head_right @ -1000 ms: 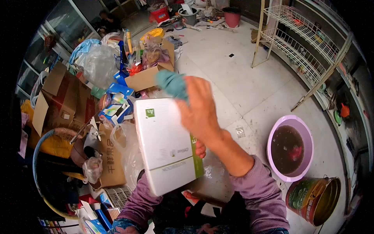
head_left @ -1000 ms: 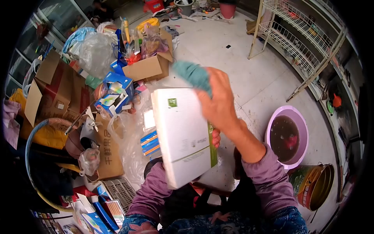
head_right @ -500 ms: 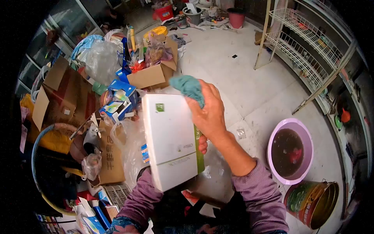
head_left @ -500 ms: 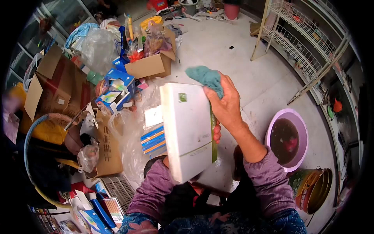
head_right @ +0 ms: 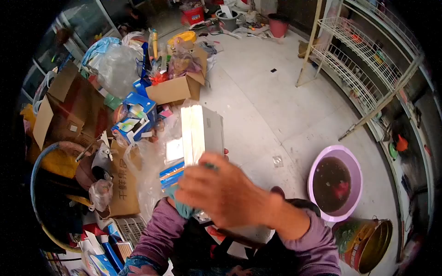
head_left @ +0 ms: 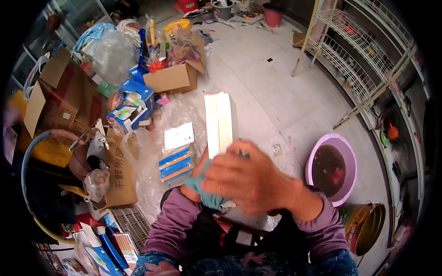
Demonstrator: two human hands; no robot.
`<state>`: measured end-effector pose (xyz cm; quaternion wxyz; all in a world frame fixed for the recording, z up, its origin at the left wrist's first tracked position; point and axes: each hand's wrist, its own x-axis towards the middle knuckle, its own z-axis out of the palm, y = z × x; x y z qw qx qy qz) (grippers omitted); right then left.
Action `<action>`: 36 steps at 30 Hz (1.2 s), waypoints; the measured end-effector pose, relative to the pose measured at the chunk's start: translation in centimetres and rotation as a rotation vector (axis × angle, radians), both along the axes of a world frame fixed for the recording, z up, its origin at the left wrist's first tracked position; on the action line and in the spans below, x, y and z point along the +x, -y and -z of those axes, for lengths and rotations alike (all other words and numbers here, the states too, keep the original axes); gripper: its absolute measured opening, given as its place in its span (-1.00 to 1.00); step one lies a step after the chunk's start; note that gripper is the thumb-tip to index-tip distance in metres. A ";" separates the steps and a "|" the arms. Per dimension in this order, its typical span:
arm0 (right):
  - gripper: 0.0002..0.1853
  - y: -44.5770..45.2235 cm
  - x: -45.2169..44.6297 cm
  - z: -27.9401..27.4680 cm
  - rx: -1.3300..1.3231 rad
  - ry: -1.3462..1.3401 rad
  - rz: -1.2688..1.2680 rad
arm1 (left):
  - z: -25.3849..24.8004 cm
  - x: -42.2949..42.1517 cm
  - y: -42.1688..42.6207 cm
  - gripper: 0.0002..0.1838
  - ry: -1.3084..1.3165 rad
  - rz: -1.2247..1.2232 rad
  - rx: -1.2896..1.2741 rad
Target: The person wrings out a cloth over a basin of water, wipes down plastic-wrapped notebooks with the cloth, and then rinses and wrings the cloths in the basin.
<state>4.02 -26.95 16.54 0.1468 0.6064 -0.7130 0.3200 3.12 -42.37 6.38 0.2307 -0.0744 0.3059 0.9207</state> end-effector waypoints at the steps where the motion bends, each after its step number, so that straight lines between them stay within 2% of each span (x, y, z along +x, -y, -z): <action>1: -0.60 -0.2 -0.9 -0.2 0.011 0.013 0.007 | 0.1 -0.2 -0.5 -0.46 -0.005 0.005 -0.001; 5: -0.63 -0.8 -5.9 -1.0 -0.295 -0.047 0.220 | 0.4 -1.9 -3.0 -0.45 -0.040 -0.004 0.019; 8: -0.68 -0.6 -6.9 -0.4 -0.321 0.004 0.337 | 0.2 -2.3 -3.5 -0.45 -0.059 -0.013 0.021; 10: -0.58 -0.2 -6.4 0.4 -0.219 -0.010 0.255 | 0.1 -2.2 -2.9 -0.45 -0.064 -0.029 0.015; 14: -0.57 1.1 -1.3 0.8 -0.167 0.146 0.111 | 0.2 0.2 0.1 -0.44 -0.002 -0.028 0.002; 16: -0.54 0.6 -0.1 0.0 0.010 0.216 -0.071 | 0.4 1.0 1.1 -0.44 0.005 -0.042 -0.002; 17: -0.54 0.4 -0.2 0.0 0.008 0.217 -0.075 | 0.6 0.8 1.6 -0.44 -0.001 -0.070 -0.025; 20: -0.60 -1.3 -2.0 0.2 -0.313 0.626 -0.420 | 3.5 -2.1 2.5 -0.44 -0.062 -0.254 -0.147; 21: -0.58 -2.4 -2.4 0.7 -0.408 0.915 -0.313 | 5.6 -3.7 3.6 -0.43 0.035 -0.174 0.186; 22: -0.54 -3.4 -2.8 1.1 -0.500 1.201 -0.194 | 2.8 -2.8 3.1 -0.48 -0.171 -0.145 0.330; 23: -0.54 -3.3 -3.1 1.6 -0.588 1.372 -0.155 | 0.0 -1.8 2.4 -0.52 -0.378 -0.114 0.471; 25: -0.51 -2.8 -3.9 3.2 -0.777 1.645 -0.072 | -0.9 -2.1 2.2 -0.52 -0.183 -0.349 0.294; 27: -0.43 -1.8 -4.5 6.2 -0.941 1.868 0.028 | -1.6 -2.0 1.9 -0.51 -0.226 -0.407 0.328; 29: -0.41 -0.8 -4.1 8.0 -0.854 1.902 0.047 | -1.6 -2.1 1.7 -0.50 -0.270 -0.456 0.365; 31: -0.36 0.7 -3.6 7.9 -0.703 1.981 -0.137 | -1.3 -2.2 1.7 -0.51 -0.394 -0.472 0.322; 34: -0.36 0.5 -3.6 8.4 -0.720 2.072 -0.320 | -0.6 -2.4 1.9 -0.50 -0.469 -0.424 0.335; 36: -0.37 0.7 -3.6 9.7 -0.736 2.123 -0.398 | 0.4 -3.0 2.5 -0.51 -0.417 -0.379 0.335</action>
